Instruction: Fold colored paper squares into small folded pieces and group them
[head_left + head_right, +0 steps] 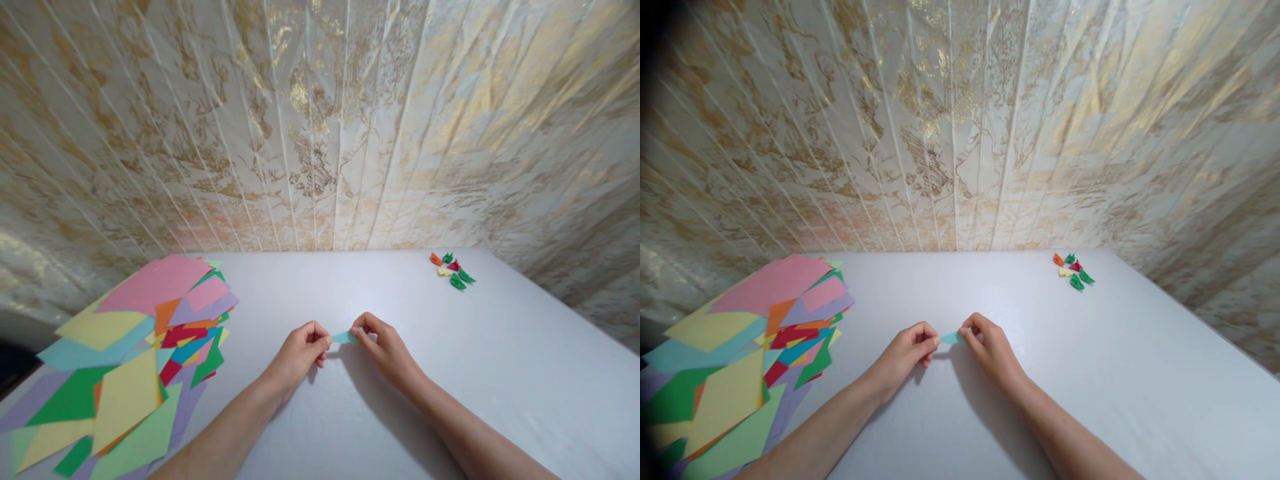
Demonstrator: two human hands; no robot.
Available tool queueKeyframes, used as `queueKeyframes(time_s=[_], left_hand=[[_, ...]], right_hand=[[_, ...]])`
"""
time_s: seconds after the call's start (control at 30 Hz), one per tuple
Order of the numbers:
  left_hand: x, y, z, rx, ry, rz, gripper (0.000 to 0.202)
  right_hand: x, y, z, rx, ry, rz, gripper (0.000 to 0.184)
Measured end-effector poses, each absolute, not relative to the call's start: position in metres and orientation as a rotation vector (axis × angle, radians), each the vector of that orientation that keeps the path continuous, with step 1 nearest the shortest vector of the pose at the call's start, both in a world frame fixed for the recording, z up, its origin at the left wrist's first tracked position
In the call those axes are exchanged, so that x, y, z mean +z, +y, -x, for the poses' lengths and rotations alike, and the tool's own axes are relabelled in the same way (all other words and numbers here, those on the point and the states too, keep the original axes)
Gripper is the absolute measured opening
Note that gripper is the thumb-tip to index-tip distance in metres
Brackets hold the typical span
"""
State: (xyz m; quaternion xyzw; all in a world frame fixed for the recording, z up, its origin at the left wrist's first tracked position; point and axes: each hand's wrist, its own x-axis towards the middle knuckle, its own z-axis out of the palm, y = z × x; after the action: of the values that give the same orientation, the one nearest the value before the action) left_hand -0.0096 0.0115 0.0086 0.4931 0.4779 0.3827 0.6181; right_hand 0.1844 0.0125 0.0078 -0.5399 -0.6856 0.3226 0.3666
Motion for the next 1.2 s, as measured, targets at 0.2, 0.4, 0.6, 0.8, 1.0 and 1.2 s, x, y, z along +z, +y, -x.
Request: queueKeyframes(time_s=[0.2, 0.4, 0.6, 0.8, 1.0, 1.2], left_hand=[[0.003, 0.015, 0.011, 0.91, 1.124, -1.065, 0.024], [0.003, 0.015, 0.01, 0.924, 1.119, -1.064, 0.029], [0.003, 0.008, 0.005, 0.822, 1.161, -1.273, 0.023], [-0.004, 0.008, 0.003, 0.757, 1.258, -1.324, 0.023], [0.0, 0.013, 0.01, 0.599, 1.328, -1.357, 0.02], [0.006, 0.005, 0.013, 0.5, 1.422, -1.824, 0.018]], right_hand=[[0.003, 0.015, -0.185, 0.869, -1.621, 1.375, 0.037], [0.003, 0.014, -0.179, 1.075, -1.634, 1.265, 0.03], [-0.003, 0.019, -0.184, 1.112, -1.56, 1.333, 0.038], [-0.001, 0.015, -0.186, 0.691, -1.675, 1.419, 0.018], [0.005, 0.002, -0.176, 0.259, -2.254, 1.185, 0.025], [-0.002, 0.001, -0.169, 0.355, -2.417, 1.263, 0.022]])
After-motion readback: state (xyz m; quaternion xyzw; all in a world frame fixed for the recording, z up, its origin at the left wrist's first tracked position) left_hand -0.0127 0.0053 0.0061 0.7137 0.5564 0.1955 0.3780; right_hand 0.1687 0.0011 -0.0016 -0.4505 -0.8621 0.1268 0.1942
